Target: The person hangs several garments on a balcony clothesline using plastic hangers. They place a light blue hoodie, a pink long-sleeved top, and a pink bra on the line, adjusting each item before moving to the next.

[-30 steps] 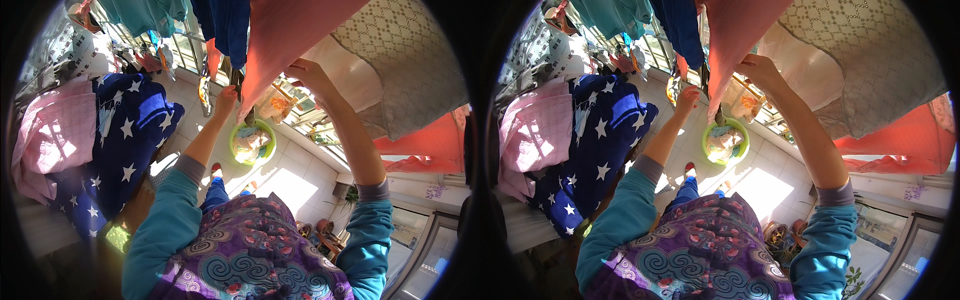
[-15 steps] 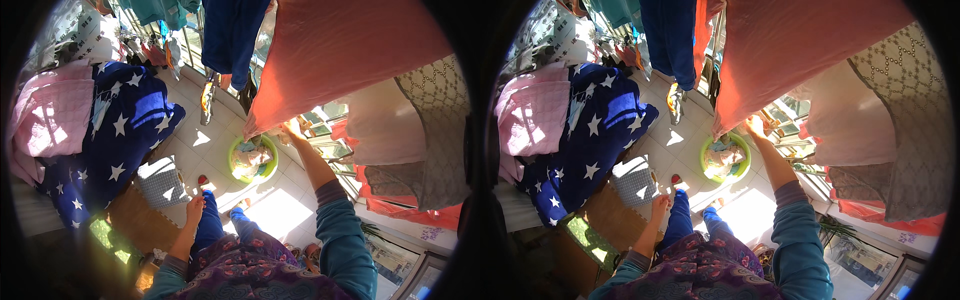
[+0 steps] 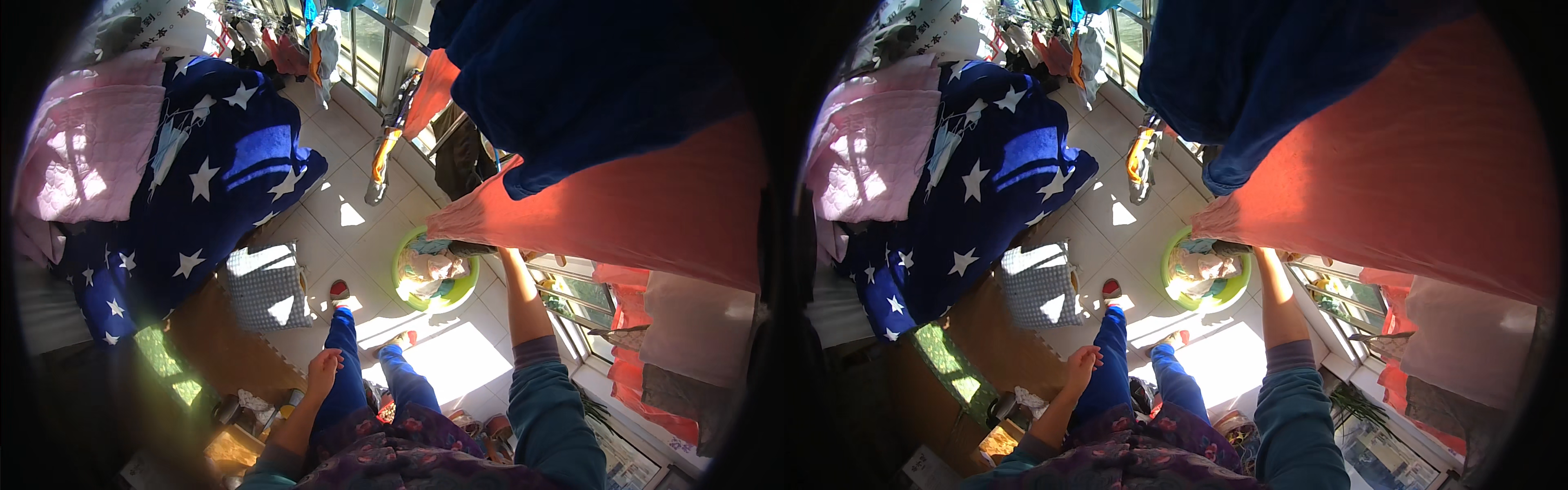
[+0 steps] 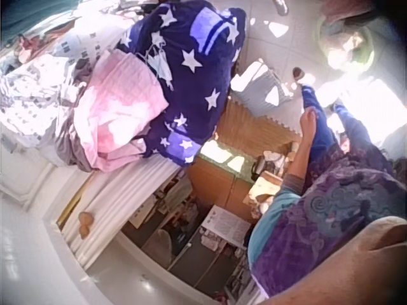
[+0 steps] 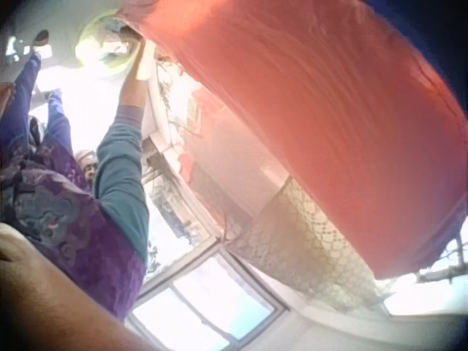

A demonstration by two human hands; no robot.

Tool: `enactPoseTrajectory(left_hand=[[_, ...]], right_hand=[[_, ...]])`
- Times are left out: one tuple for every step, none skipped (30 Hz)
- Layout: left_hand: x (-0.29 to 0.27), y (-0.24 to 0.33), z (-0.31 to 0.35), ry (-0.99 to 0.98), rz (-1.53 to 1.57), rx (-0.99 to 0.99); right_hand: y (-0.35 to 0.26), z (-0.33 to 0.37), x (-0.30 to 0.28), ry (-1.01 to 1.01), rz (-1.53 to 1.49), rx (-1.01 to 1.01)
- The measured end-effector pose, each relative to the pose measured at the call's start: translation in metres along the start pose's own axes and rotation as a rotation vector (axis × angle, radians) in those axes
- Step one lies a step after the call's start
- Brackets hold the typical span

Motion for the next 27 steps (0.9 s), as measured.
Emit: enactPoseTrajectory(left_hand=[[0.0,0.002,-0.002,-0.008,0.01,0.025],[0.001,0.003,-0.005,-0.007,0.012,0.027],[0.001,0.004,-0.009,-0.01,0.053,0.011],[0.0,0.004,-0.013,0.011,0.022,0.017],[0.0,0.004,-0.02,0.019,0.03,0.006],[-0.002,0.002,-0.025,0.002,0.081,-0.023],[-0.006,0.001,-0.032,0.022,0.014,-0.002],[-0.01,-0.001,-0.039,0.013,0.019,-0.019],[-0.015,-0.003,-0.045,0.02,0.012,0.001],[-0.02,-0.007,-0.051,0.036,0.0,0.011],[-0.026,-0.011,-0.056,0.044,-0.005,0.059],[-0.03,-0.018,-0.06,0.059,-0.012,0.047],[-0.033,-0.026,-0.066,0.057,0.015,0.054],[-0.034,-0.037,-0.066,0.049,-0.026,0.024],[-0.033,-0.05,-0.071,0.052,-0.037,-0.013],[-0.029,-0.064,-0.075,0.027,-0.051,-0.032],[-0.023,-0.08,-0.078,0.011,-0.055,-0.056],[-0.017,-0.097,-0.082,-0.003,-0.029,-0.09],[-0.008,-0.113,-0.087,-0.026,-0.071,-0.089],[0.002,-0.13,-0.094,-0.054,-0.087,-0.095],[0.013,-0.147,-0.101,-0.088,-0.133,-0.153],[0.024,-0.161,-0.108,-0.116,-0.151,-0.156],[0.033,-0.172,-0.113,-0.128,-0.158,-0.106],[0.042,-0.184,-0.116,-0.145,-0.164,-0.116],[0.049,-0.194,-0.12,-0.168,-0.155,-0.147],[0.053,-0.202,-0.122,-0.192,-0.182,-0.162],[0.056,-0.207,-0.124,-0.201,-0.178,-0.159]], right_hand=[[0.003,0.0,0.0,0.0,0.019,-0.013],[0.007,-0.002,-0.003,0.001,0.034,-0.019],[0.009,-0.003,-0.001,-0.001,0.052,-0.025],[0.012,-0.005,-0.001,0.003,0.069,-0.025],[0.014,-0.008,0.001,0.006,0.084,-0.03],[0.016,-0.011,0.005,0.007,0.105,-0.03],[0.021,-0.013,0.008,0.011,0.135,-0.028],[0.024,-0.017,0.012,0.02,0.159,-0.04],[0.027,-0.02,0.015,0.026,0.186,-0.05],[0.031,-0.02,0.019,0.029,0.222,-0.07],[0.035,-0.018,0.021,0.038,0.266,-0.094],[0.036,-0.015,0.024,0.053,0.319,-0.136],[0.039,-0.007,0.026,0.064,0.372,-0.174],[0.041,0.006,0.03,0.128,0.359,-0.23],[0.045,0.022,0.028,0.257,0.25,-0.188],[0.051,0.041,0.033,0.411,-0.225,-0.134],[0.06,0.064,0.042,0.509,-0.797,-0.136],[0.07,0.082,0.058,0.452,-0.784,0.054],[0.079,0.096,0.078,0.388,-0.751,0.126],[0.089,0.107,0.11,0.262,-0.622,0.243],[0.101,0.114,0.144,0.136,-0.5,0.344],[0.116,0.116,0.179,0.043,-0.478,0.474],[0.135,0.118,0.214,-0.048,-0.464,0.631],[0.15,0.113,0.245,-0.092,-0.403,0.635],[0.167,0.105,0.273,-0.122,-0.323,0.693],[0.179,0.094,0.299,-0.14,-0.339,0.637],[0.191,0.081,0.322,-0.142,-0.332,0.646]])
Point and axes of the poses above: each hand's wrist, its own z-axis away from the middle knuckle, its own x-axis out of the palm, y = z × x, the point moved 3 cm from there along -z, towards the middle knuckle, and after that the axes turned 5 degrees about x, right-handed, at the moved point
